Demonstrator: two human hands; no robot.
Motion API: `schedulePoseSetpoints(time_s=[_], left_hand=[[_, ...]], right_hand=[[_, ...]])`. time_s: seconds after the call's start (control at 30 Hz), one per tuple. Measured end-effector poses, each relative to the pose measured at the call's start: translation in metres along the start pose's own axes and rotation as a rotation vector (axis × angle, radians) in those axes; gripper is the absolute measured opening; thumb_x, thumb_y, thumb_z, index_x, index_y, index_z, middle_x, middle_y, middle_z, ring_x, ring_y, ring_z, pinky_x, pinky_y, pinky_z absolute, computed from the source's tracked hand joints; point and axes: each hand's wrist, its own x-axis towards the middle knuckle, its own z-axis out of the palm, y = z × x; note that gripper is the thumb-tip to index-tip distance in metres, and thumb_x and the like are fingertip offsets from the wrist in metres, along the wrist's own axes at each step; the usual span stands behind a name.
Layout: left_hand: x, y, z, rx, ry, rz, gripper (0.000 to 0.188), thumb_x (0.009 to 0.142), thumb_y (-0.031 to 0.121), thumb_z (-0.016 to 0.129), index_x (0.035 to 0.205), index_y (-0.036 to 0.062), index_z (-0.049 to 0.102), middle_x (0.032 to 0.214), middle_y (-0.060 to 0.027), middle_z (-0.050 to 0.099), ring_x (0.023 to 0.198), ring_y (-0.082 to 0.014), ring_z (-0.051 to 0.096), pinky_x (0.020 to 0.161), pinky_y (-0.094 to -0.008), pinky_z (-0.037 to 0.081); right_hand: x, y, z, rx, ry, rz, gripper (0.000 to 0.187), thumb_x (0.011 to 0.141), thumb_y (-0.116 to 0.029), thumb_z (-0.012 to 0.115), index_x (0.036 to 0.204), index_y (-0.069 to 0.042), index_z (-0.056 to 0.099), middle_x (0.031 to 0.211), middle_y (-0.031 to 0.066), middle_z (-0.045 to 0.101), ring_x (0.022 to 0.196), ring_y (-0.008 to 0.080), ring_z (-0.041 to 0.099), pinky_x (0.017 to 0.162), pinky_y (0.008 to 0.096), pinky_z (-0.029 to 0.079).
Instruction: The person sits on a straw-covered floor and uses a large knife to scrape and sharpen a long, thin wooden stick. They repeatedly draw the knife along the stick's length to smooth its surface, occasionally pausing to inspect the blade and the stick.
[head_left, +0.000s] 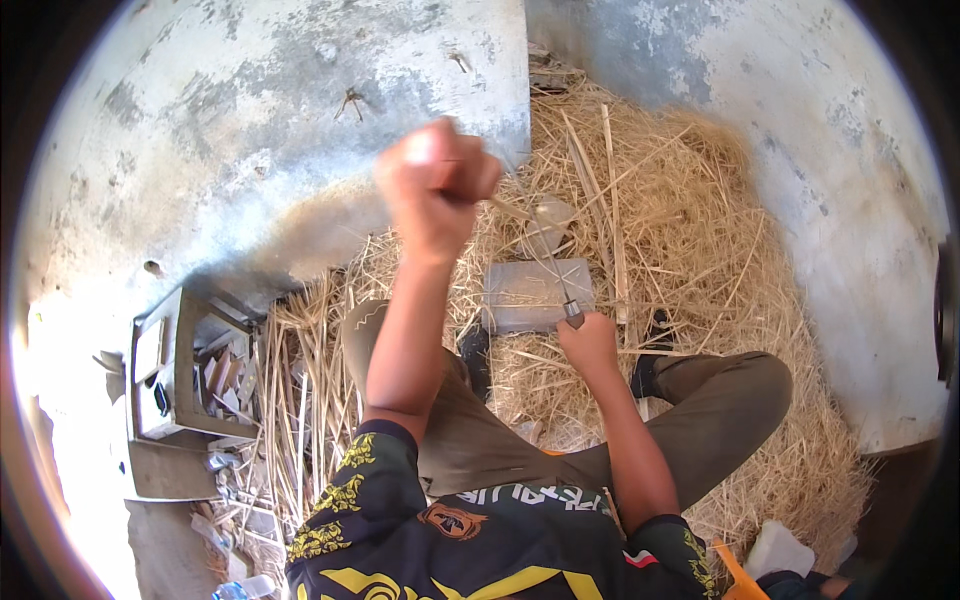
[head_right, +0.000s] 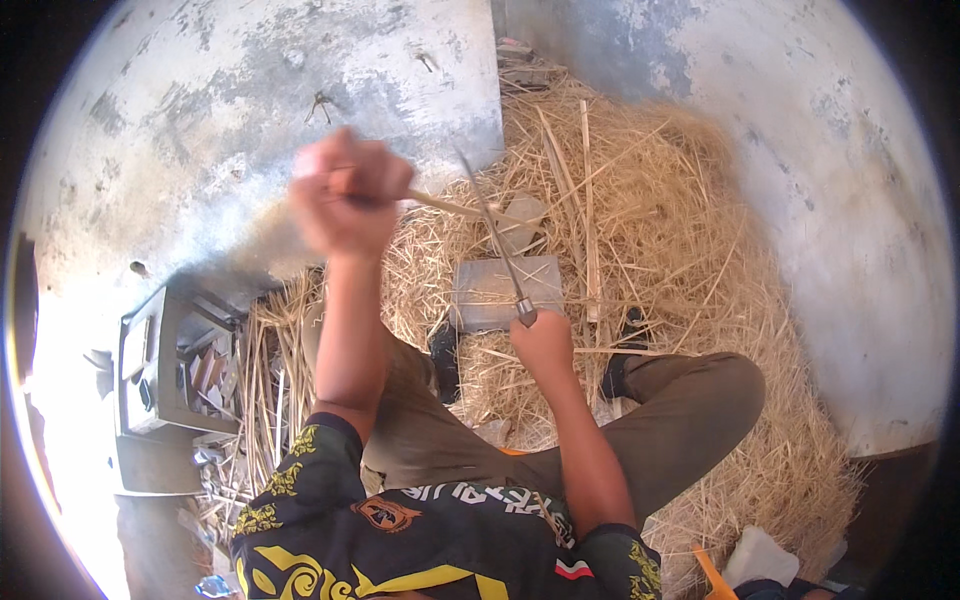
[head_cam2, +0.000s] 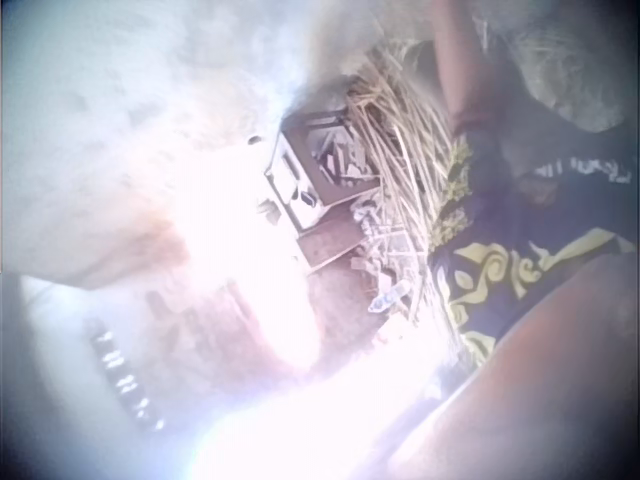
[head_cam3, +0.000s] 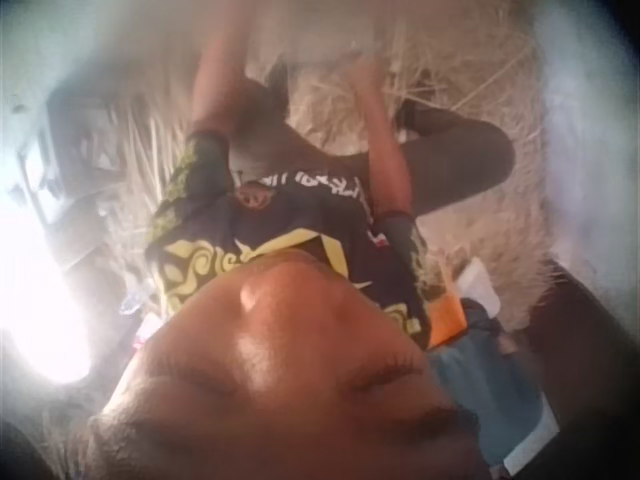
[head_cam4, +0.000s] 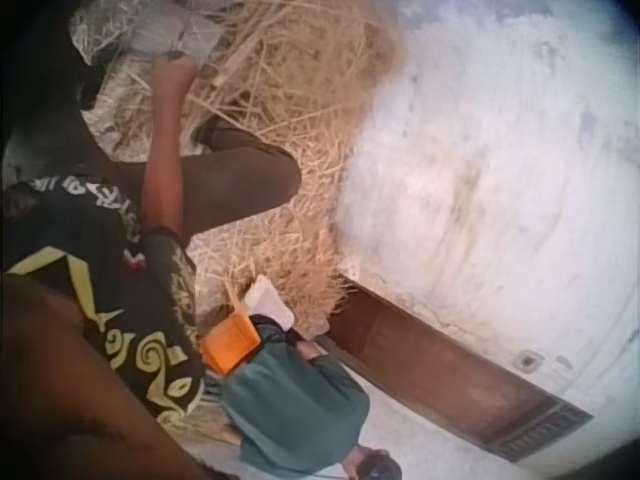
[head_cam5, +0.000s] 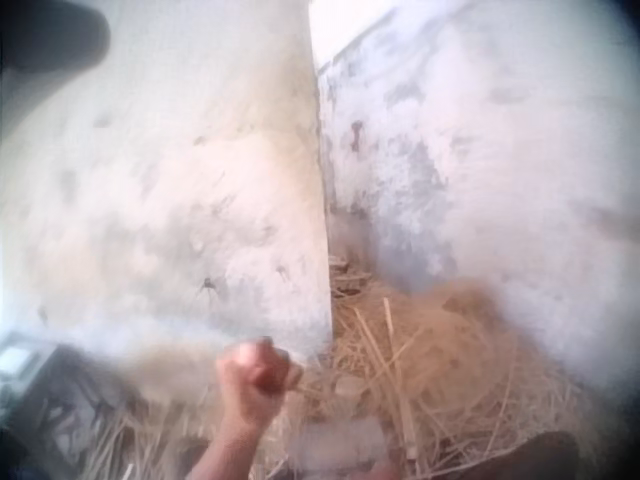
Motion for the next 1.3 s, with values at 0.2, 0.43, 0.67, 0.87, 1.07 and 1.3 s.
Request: schedulePoseSetpoints(time_s=[0.2,0.43,0.67,0.87,1.07,1.3], left_hand=[[0.041,0.086,0.02,-0.016,0.117,0.012,0.048,0.101,0.052,0.039,0.071,0.0142,0.037,0.057,0.004,0.022,0.05,-0.01,0.015,0.047,-0.0314,0.011],[0.112,0.088,0.041,0.08,0.247,0.019,0.042,0.098,0.032,0.055,0.064,0.0196,0.034,0.054,0.0061,0.025,0.044,-0.0091,0.021,0.042,-0.0298,0.017],[0.145,0.061,0.072,0.18,0.147,-0.057,0.035,0.096,0.027,0.045,0.065,0.0209,0.03,0.054,0.0064,0.024,0.046,-0.0088,0.018,0.043,-0.0295,0.014],[0.149,0.051,0.079,0.118,0.099,-0.126,0.036,0.096,0.027,0.044,0.065,0.0211,0.029,0.054,0.0066,0.022,0.045,-0.0088,0.017,0.042,-0.03,0.014],[0.131,0.054,0.103,0.21,0.02,-0.037,0.034,0.097,0.027,0.041,0.065,0.0204,0.029,0.053,0.006,0.024,0.044,-0.0089,0.017,0.041,-0.0301,0.016],[0.13,0.055,0.11,0.254,-0.029,-0.039,0.034,0.098,0.029,0.037,0.066,0.02,0.03,0.051,0.0061,0.023,0.043,-0.0085,0.018,0.041,-0.03,0.017]], right_hand=[[-0.045,-0.044,-0.017,0.042,-0.032,-0.056,0.028,0.082,-0.025,0.069,0.08,0.003,0.068,0.067,0.0184,0.066,0.063,0.0352,0.064,0.064,0.0439,0.05],[-0.076,-0.066,-0.03,0.353,-0.111,-0.121,0.026,0.087,-0.017,0.068,0.077,0.006,0.063,0.059,0.0107,0.061,0.055,0.018,0.058,0.055,0.0372,0.045],[-0.067,-0.074,-0.054,0.572,-0.441,0.188,0.027,0.087,-0.017,0.069,0.071,0.003,0.061,0.055,0.0024,0.055,0.052,0.0121,0.053,0.053,0.0354,0.043],[-0.068,-0.082,-0.052,0.509,-0.246,0.026,0.024,0.084,-0.015,0.069,0.068,0.0,0.061,0.055,0.0014,0.054,0.05,0.0094,0.05,0.048,0.0323,0.038],[-0.069,-0.149,-0.077,0.638,-0.195,-0.13,0.028,0.083,-0.018,0.068,0.065,0.0,0.058,0.055,0.0011,0.053,0.05,0.0128,0.049,0.048,0.036,0.036],[-0.028,-0.03,-0.013,0.265,-0.138,-0.002,0.032,0.084,-0.015,0.062,0.056,-0.003,0.051,0.048,0.0027,0.049,0.041,0.0143,0.047,0.045,0.0351,0.038]])
